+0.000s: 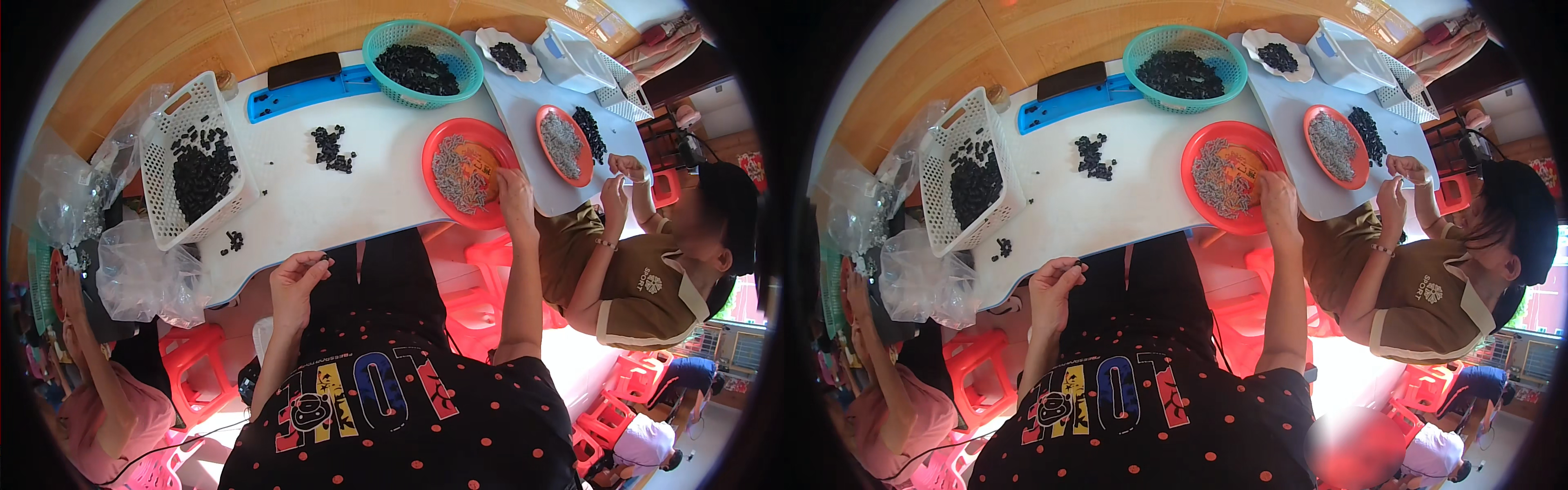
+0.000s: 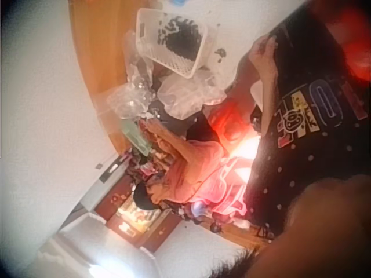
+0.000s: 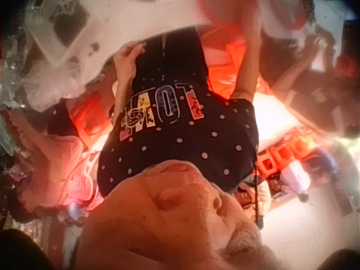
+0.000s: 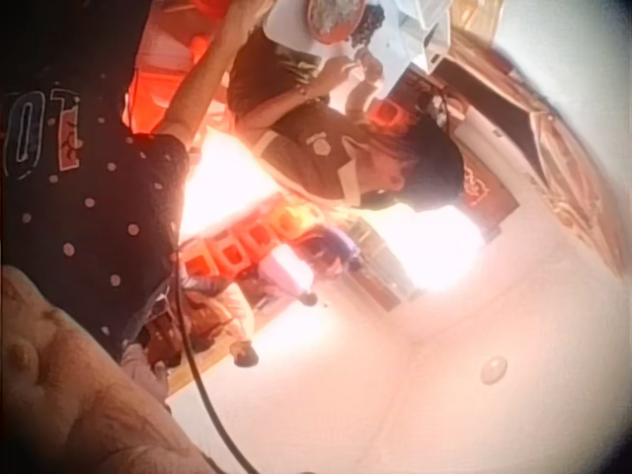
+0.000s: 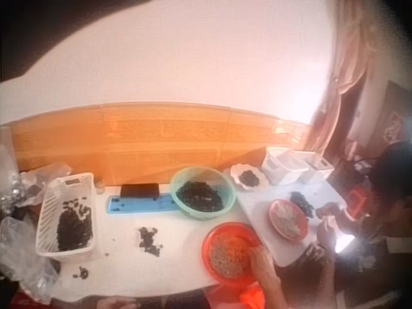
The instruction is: The person assembles small plastic components by hand, picking up pieces from the table and fitting them together.
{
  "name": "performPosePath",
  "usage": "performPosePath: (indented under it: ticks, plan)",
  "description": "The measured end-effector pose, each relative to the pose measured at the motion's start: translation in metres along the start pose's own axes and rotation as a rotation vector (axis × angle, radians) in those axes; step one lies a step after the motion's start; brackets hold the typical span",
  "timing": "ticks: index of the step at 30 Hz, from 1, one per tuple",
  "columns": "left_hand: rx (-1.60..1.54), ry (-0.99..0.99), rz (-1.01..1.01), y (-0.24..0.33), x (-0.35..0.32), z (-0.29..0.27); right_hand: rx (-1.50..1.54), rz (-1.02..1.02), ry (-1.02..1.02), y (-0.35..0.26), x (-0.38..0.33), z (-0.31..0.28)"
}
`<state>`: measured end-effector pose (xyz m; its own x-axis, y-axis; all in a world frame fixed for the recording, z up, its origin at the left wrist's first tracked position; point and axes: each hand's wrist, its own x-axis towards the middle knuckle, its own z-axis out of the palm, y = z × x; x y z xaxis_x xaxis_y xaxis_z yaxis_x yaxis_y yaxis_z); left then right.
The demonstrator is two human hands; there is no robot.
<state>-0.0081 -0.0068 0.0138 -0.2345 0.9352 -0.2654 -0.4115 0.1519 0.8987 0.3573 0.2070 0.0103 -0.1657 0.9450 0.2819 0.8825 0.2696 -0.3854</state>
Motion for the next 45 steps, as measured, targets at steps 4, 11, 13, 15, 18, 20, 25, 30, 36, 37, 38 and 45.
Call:
performPosePath:
  ticks: [4, 11, 13, 15, 18, 20, 25, 30, 36, 37, 38, 45]
  plan:
    - [0.007, -0.015, 0.005, -0.001, -0.001, 0.002, -0.216, -0.103, 0.236, -0.002, 0.026, 0.028]
    - [-0.003, -0.007, 0.016, 0.005, -0.003, 0.0, -0.518, -0.048, -0.146, 0.017, 0.066, 0.049]
    - [-0.006, 0.002, 0.011, 0.008, -0.001, 0.0, -0.563, -0.007, -0.223, 0.016, 0.07, 0.048]
    - [-0.049, -0.02, 0.007, 0.012, 0.002, 0.002, -0.405, -0.018, -0.195, 0.005, 0.071, 0.038]
    - [-0.143, -0.092, 0.017, 0.02, 0.007, 0.008, 0.032, 0.112, -0.179, -0.04, 0.057, 0.011]
    - [-0.201, -0.144, 0.03, 0.025, 0.01, 0.013, 0.458, 0.166, -0.221, -0.084, 0.041, -0.002]
    - [-0.238, -0.193, 0.066, 0.034, 0.014, 0.026, 1.164, 0.079, -0.401, -0.188, -0.015, -0.014]
    - [-0.229, -0.135, 0.112, 0.036, 0.011, 0.028, 1.343, -0.061, -0.485, -0.24, -0.04, -0.002]
    - [-0.212, -0.07, 0.156, 0.032, 0.009, 0.023, 1.286, -0.087, -0.5, -0.255, -0.05, 0.01]
    - [-0.234, -0.074, 0.16, 0.031, 0.009, 0.023, 1.26, -0.095, -0.487, -0.255, -0.051, 0.01]
    - [-0.219, -0.061, 0.151, 0.03, 0.009, 0.022, 1.234, -0.103, -0.474, -0.256, -0.052, 0.01]
    - [-0.233, 0.042, 0.168, 0.024, 0.012, 0.02, 0.897, -0.251, -0.362, -0.265, -0.065, 0.015]
